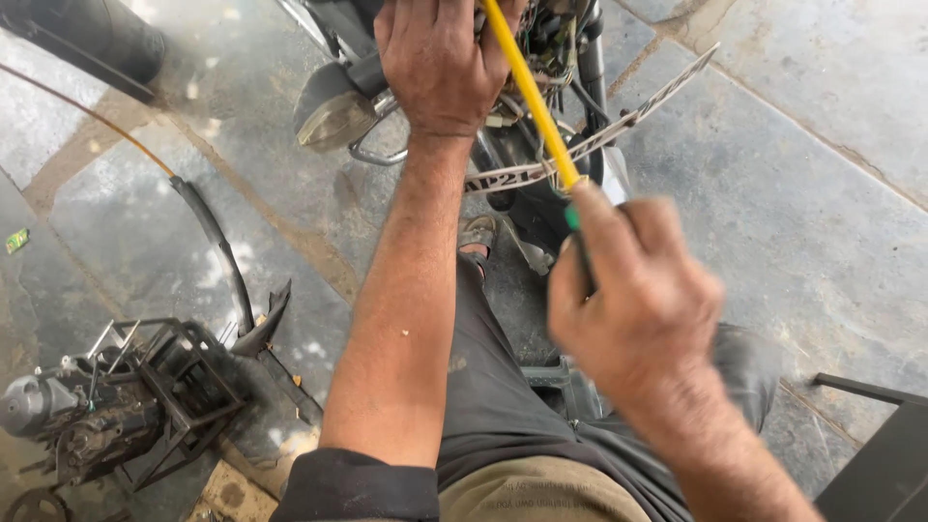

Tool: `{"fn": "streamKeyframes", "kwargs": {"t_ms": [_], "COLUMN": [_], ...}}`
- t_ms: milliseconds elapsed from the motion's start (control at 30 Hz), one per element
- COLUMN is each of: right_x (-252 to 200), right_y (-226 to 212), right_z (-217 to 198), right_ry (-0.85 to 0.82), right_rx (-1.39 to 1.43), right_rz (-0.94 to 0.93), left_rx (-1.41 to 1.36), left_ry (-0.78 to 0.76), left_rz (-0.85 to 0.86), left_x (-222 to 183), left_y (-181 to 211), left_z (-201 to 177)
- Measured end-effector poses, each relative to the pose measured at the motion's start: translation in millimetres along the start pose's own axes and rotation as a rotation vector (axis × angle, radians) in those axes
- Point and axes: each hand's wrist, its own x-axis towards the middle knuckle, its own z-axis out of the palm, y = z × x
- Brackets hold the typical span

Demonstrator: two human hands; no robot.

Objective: Repairing the front assembly and internal wiring of a motorcycle using tools.

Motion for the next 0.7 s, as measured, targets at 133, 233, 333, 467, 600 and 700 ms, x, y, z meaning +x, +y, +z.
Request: {"fn": "streamKeyframes", "kwargs": {"t_ms": [133,233,333,467,600,700], "right_x": [-4,-9,-17,-13,7,13], "right_y": [-24,-25,3,20,14,0], "right_z": [5,4,27,30,19,-4], "right_ry": [0.024,0.034,0.161,0.097,-0.112,-0.137], "right_rx": [0.156,0.157,0.152,0.479,0.784,0.775], "right_rz": [-0.066,-0.093,-0.109,0.133,0.413,0.262], "left_rx": [0.022,0.034,0.038,0.063,0.084,0.141], "left_ry": [-0.072,-0.029,-0.049,-0.011,-0.034,-0.062], "left_rz": [-0.049,-0.036,-0.036,0.006,-0.003,0.009], "left_x": [3,-1,-1,0,1,6], "left_y": [2,0,0,1,3,4], "left_z": [-2,-1,-1,-1,-2,-2]}}
